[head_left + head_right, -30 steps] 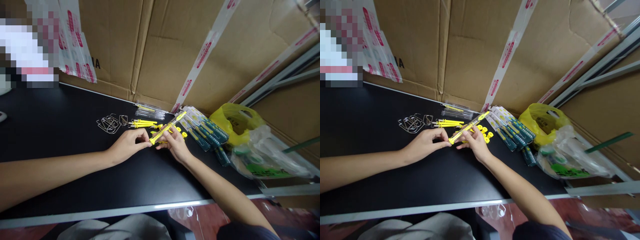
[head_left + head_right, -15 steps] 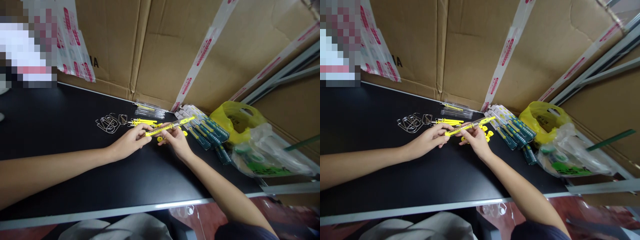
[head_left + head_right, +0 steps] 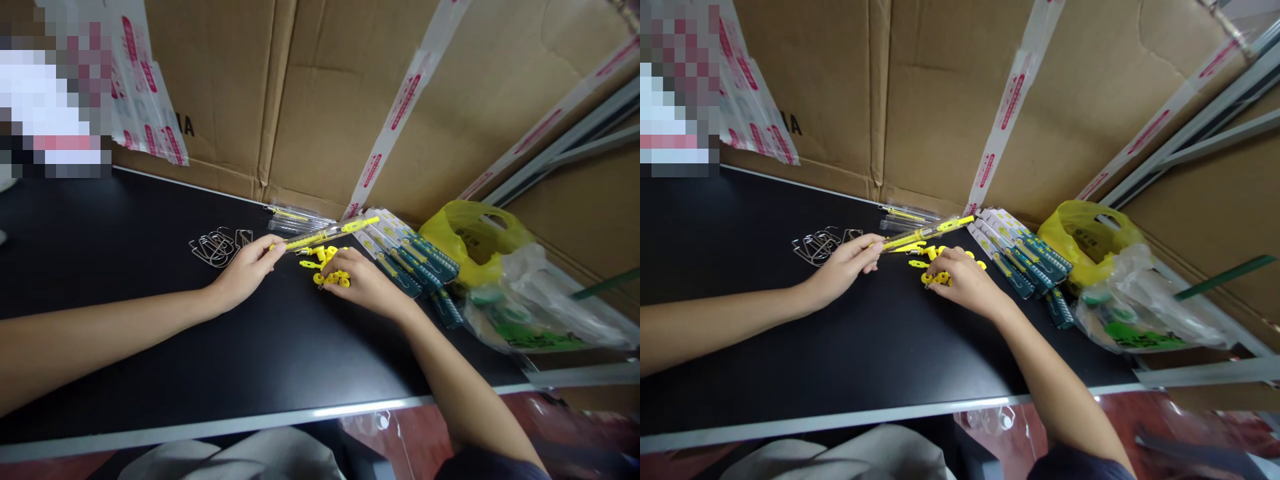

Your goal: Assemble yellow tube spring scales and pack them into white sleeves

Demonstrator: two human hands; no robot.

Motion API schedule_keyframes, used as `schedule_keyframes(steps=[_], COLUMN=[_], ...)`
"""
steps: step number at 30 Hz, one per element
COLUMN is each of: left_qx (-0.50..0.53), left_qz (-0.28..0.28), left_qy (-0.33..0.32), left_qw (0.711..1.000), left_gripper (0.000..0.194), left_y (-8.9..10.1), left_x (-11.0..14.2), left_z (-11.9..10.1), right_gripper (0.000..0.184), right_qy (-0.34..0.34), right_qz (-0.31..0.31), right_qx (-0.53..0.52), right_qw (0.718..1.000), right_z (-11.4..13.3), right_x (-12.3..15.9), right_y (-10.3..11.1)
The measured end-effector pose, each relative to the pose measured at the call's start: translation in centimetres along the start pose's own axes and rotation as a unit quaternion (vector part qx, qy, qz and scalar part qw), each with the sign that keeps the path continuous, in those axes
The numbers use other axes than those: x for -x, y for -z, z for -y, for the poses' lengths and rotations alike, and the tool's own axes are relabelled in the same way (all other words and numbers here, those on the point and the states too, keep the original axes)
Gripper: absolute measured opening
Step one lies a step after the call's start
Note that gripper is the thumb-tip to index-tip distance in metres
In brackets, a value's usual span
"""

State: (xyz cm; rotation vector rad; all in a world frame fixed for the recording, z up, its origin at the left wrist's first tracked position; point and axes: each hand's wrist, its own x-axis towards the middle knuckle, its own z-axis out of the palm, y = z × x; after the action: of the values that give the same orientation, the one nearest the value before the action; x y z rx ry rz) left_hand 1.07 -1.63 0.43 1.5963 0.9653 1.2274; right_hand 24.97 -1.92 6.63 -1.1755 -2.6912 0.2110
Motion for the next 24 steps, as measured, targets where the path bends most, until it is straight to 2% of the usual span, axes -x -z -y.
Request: schedule_keyframes(steps=[3,14,17,19,22,24], left_qx=[-0.005,0.011,0.016,0.016,0.015,0.021], left_qz=[-0.009,-0.025,-0.046,-0.069,-0.098,-0.107], left_qy=[-0.001,0.022,0.031,0.041,0.055,0.058], left_qw=[1.000,0.999,0.998,0.997,0.994,0.992], left_gripper=[0.029,0.027,0.024,0.022,0.026,0.031], left_y=[0.3,0.4,0.5,0.7,1.1,1.3], left_x=[-0.2,-0.3,-0.6,-0.9,-1.4,-1.7], left_z=[0.0,-0.2,0.1,0.3,0.6,0.8], right_gripper=[0.013,0.006,0.004,0.004,0.007,0.008], right_qy=[0.014,0.022,-0.008,-0.028,-0.035,-0.045], right_qz=[0.026,0.015,0.010,-0.019,-0.075,-0.085], right_qx=[0.031,0.011,-0.043,-0.093,-0.181,-0.240], right_qw=[0.999,1.000,0.999,0.995,0.980,0.966], right_z=[0.2,0.4,0.5,0.5,0.5,0.6], right_x=[0.0,-0.3,-0.2,-0.2,-0.3,-0.4], right_y=[-0.3,-0.9,-1.0,-1.1,-1.3,-1.4])
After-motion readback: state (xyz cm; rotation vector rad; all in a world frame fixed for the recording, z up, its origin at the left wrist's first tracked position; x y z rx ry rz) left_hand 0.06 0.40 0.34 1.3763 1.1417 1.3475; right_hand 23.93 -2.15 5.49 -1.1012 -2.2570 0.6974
